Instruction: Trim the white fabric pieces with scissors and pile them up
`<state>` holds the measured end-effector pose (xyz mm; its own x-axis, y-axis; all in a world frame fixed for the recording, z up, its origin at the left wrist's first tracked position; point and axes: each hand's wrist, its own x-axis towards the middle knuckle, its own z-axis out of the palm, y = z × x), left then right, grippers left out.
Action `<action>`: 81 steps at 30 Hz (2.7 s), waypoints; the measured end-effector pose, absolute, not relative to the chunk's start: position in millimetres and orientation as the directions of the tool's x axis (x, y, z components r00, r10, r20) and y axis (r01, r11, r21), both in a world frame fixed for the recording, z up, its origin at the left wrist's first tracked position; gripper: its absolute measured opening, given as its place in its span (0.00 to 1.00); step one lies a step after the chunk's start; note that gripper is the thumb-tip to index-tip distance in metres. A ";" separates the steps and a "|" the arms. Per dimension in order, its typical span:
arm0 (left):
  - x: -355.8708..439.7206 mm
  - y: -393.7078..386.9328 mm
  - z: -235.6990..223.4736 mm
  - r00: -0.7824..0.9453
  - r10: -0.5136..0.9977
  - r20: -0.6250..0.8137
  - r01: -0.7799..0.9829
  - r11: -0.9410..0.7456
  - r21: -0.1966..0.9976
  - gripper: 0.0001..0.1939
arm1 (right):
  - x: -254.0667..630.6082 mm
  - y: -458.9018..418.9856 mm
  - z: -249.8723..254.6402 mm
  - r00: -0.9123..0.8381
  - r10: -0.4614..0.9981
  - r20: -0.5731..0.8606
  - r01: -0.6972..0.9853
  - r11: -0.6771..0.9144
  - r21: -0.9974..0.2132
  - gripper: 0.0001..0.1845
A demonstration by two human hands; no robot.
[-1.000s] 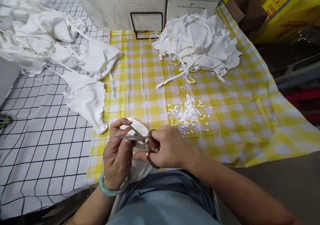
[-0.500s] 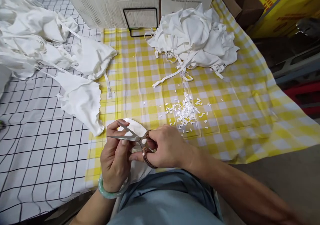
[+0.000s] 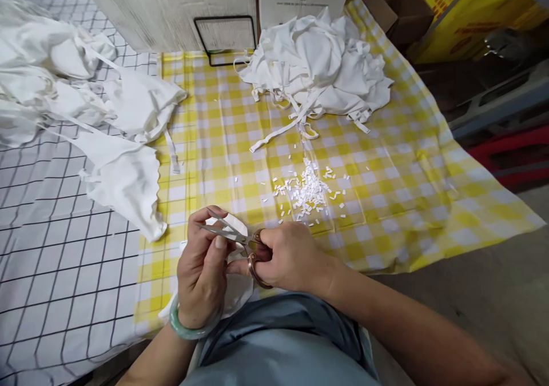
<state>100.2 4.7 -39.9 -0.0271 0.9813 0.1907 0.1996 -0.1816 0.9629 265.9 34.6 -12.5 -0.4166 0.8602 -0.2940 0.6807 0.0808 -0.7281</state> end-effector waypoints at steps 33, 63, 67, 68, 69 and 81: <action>131.8 208.2 28.2 0.055 0.814 0.578 0.583 -0.496 0.644 0.28 | 316.0 256.6 85.8 0.190 0.754 0.629 0.789 0.264 -0.555 0.16; -50.4 98.5 -63.9 0.002 0.936 0.352 0.812 -0.207 0.546 0.04 | 192.7 107.0 -59.5 -0.146 0.966 0.212 0.426 0.254 -0.868 0.18; -17.5 83.0 -40.8 0.026 0.945 0.326 0.743 -0.236 0.627 0.04 | 174.3 92.7 -54.4 -0.259 0.937 0.234 0.212 0.291 -0.933 0.19; -15.3 80.3 -37.3 0.013 0.950 0.313 0.734 -0.222 0.642 0.05 | 164.9 91.8 -55.5 -0.299 0.929 0.219 0.187 0.282 -0.941 0.19; -16.9 79.6 -35.7 -0.007 0.954 0.301 0.734 -0.200 0.649 0.06 | 154.3 92.8 -57.5 -0.333 0.922 0.197 0.196 0.272 -0.942 0.19; -49.1 79.8 -55.8 0.106 0.927 0.360 0.809 -0.291 0.510 0.05 | 164.8 118.8 -38.9 -0.459 0.881 -0.112 0.175 -0.034 -0.984 0.12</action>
